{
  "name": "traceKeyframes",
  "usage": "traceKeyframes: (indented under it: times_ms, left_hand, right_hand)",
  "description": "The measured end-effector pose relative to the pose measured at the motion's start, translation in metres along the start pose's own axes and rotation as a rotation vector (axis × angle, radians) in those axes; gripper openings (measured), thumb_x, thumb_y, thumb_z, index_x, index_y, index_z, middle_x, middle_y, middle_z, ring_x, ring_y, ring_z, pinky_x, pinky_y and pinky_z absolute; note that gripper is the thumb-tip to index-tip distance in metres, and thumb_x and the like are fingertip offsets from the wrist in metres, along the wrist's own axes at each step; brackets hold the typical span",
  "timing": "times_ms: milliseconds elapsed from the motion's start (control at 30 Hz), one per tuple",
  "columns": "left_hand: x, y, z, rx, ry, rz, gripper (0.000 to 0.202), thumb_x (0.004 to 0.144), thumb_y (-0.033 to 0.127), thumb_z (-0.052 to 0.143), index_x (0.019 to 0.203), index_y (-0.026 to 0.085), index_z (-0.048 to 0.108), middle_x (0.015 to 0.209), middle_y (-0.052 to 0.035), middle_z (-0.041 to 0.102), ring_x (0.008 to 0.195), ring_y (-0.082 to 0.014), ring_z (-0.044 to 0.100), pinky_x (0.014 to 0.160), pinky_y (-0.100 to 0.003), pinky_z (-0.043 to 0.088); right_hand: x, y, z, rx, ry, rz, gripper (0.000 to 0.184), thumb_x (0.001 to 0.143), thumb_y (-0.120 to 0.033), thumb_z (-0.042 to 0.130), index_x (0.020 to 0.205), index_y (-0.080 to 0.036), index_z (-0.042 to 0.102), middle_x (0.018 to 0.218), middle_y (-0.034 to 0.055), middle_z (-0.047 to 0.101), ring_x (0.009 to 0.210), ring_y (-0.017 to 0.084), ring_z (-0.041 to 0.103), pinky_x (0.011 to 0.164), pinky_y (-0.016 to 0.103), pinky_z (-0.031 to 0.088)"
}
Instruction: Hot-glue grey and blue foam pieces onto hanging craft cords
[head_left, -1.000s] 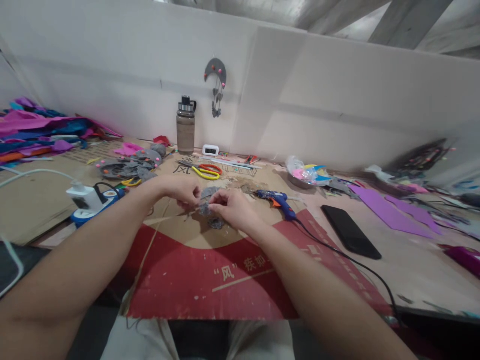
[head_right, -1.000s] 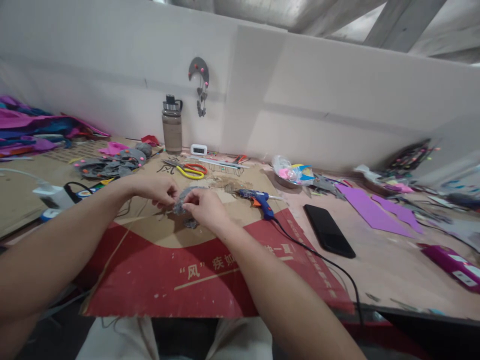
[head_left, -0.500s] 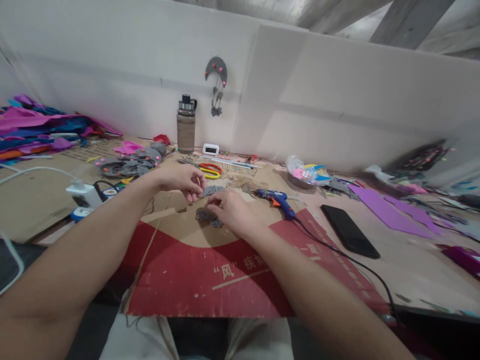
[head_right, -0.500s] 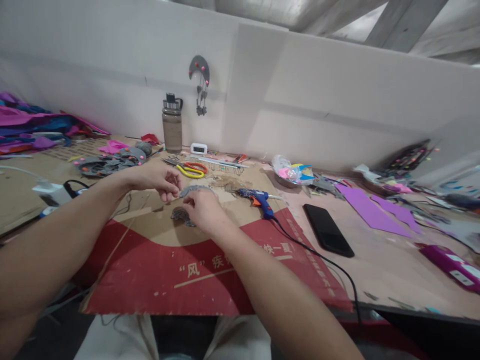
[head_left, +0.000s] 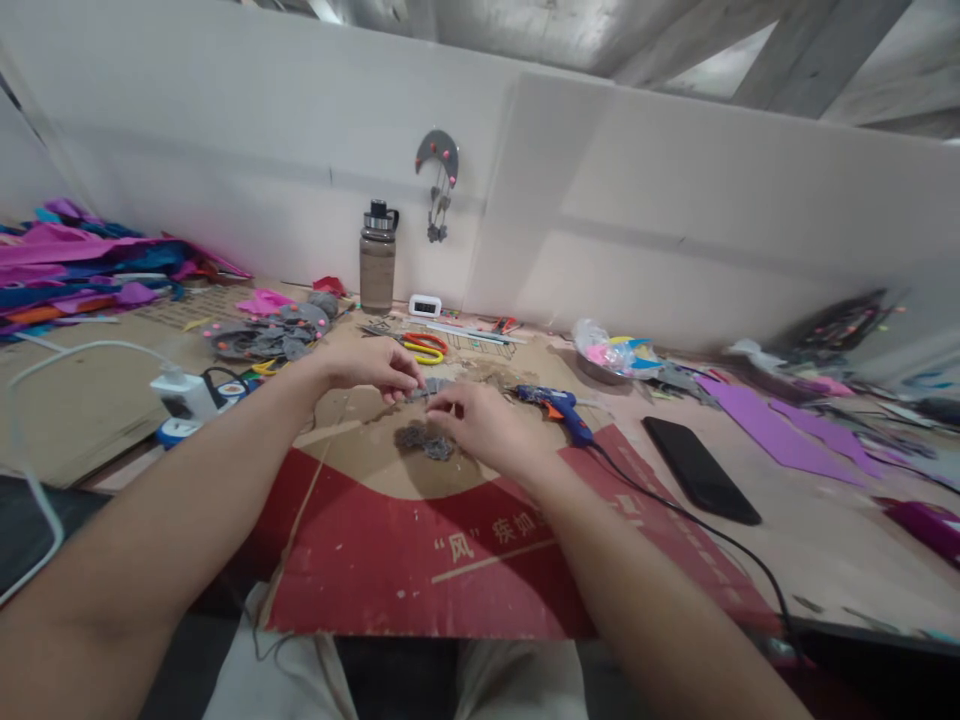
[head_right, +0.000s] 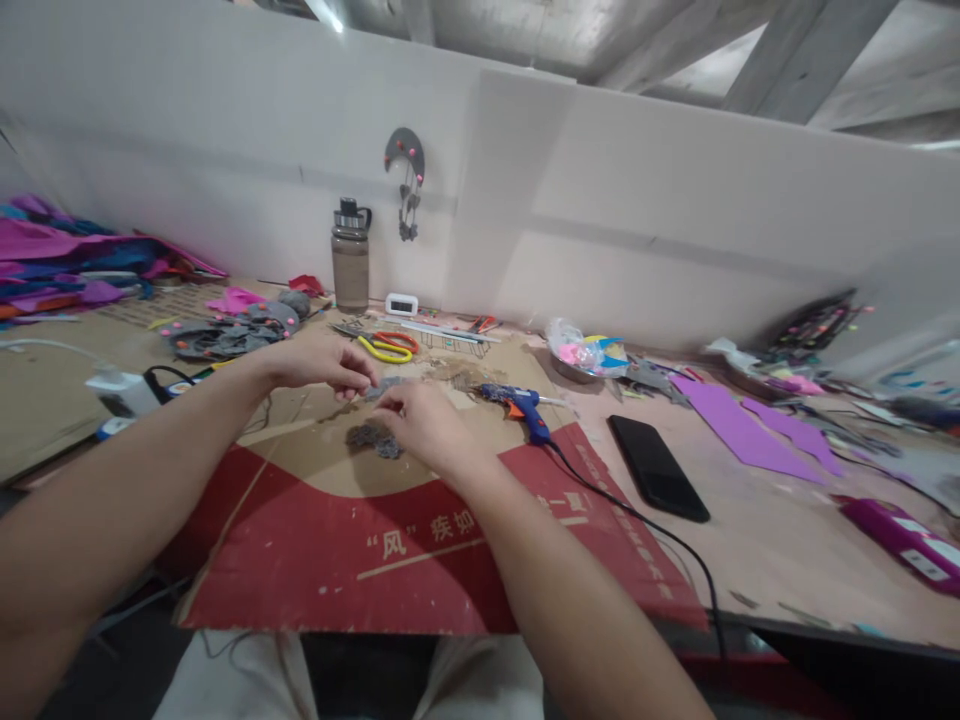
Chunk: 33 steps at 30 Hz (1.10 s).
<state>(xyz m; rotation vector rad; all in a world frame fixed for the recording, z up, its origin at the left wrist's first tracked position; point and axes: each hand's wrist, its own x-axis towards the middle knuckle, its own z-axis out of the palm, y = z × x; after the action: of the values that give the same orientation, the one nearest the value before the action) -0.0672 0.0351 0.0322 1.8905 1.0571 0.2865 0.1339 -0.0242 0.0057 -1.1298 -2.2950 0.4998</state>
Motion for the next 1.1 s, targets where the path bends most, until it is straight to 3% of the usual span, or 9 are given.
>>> traceKeyframes:
  times_ms: [267,367,500,600,800,967,1100]
  left_hand:
    - [0.005,-0.004,-0.001,0.018,0.076,-0.026,0.025,0.070,0.035,0.064,0.084,0.015,0.065,0.066,-0.0012,0.061,0.064,-0.0123,0.058,0.062,-0.025,0.047]
    - [0.004,-0.003,0.000,0.024,0.073,-0.008,0.026,0.071,0.037,0.064,0.084,0.015,0.065,0.067,-0.0013,0.061,0.064,-0.0122,0.057,0.062,-0.024,0.047]
    - [0.004,-0.002,0.001,0.028,0.078,-0.005,0.027,0.070,0.038,0.063,0.085,0.015,0.065,0.067,-0.0018,0.062,0.064,-0.0124,0.057,0.063,-0.025,0.047]
    - [0.004,-0.003,0.001,0.035,0.084,-0.017,0.028,0.070,0.039,0.063,0.084,0.015,0.065,0.069,-0.0023,0.062,0.064,-0.0125,0.058,0.063,-0.025,0.047]
    - [0.005,-0.004,0.000,0.037,0.088,-0.036,0.028,0.071,0.038,0.062,0.086,0.015,0.065,0.070,-0.0030,0.063,0.065,-0.0124,0.059,0.064,-0.024,0.047]
    - [0.004,-0.003,0.000,0.038,0.080,-0.028,0.031,0.072,0.040,0.061,0.088,0.014,0.065,0.069,-0.0029,0.064,0.063,-0.0123,0.059,0.064,-0.025,0.047]
    - [0.005,-0.004,-0.001,0.031,0.084,-0.042,0.030,0.071,0.040,0.062,0.088,0.015,0.065,0.070,-0.0026,0.064,0.064,-0.0123,0.059,0.065,-0.025,0.048]
  right_hand:
    - [-0.004,0.001,0.034,-0.256,-0.030,-0.023,0.018,0.078,-0.034,0.064,0.092,-0.023,0.068,0.103,0.0079,0.061,0.101,0.024,0.048,0.083,0.037,0.031]
    - [-0.003,0.001,0.038,-0.286,-0.053,-0.041,0.017,0.077,-0.032,0.064,0.090,-0.023,0.068,0.101,0.0078,0.062,0.098,0.024,0.048,0.082,0.038,0.028]
    - [0.002,-0.002,0.037,-0.313,-0.012,-0.024,0.021,0.084,-0.026,0.053,0.071,-0.018,0.068,0.086,0.0081,0.064,0.089,0.021,0.050,0.078,0.035,0.028]
    - [0.007,0.001,0.030,-0.160,0.077,0.028,0.028,0.085,-0.024,0.047,0.065,-0.017,0.065,0.077,0.0047,0.063,0.079,0.017,0.051,0.071,0.029,0.031]
    - [0.010,0.013,0.017,0.466,0.071,0.328,0.031,0.081,-0.039,0.047,0.069,-0.016,0.062,0.058,-0.0026,0.052,0.051,0.009,0.040,0.050,0.021,0.029]
    - [0.009,0.011,0.018,0.580,0.046,0.336,0.028,0.077,-0.040,0.051,0.070,-0.015,0.063,0.060,-0.0021,0.054,0.049,0.008,0.038,0.048,0.021,0.026]
    - [0.008,0.008,0.019,0.585,0.031,0.341,0.030,0.076,-0.041,0.051,0.062,-0.016,0.057,0.051,-0.0053,0.042,0.046,0.007,0.030,0.047,0.021,0.022]
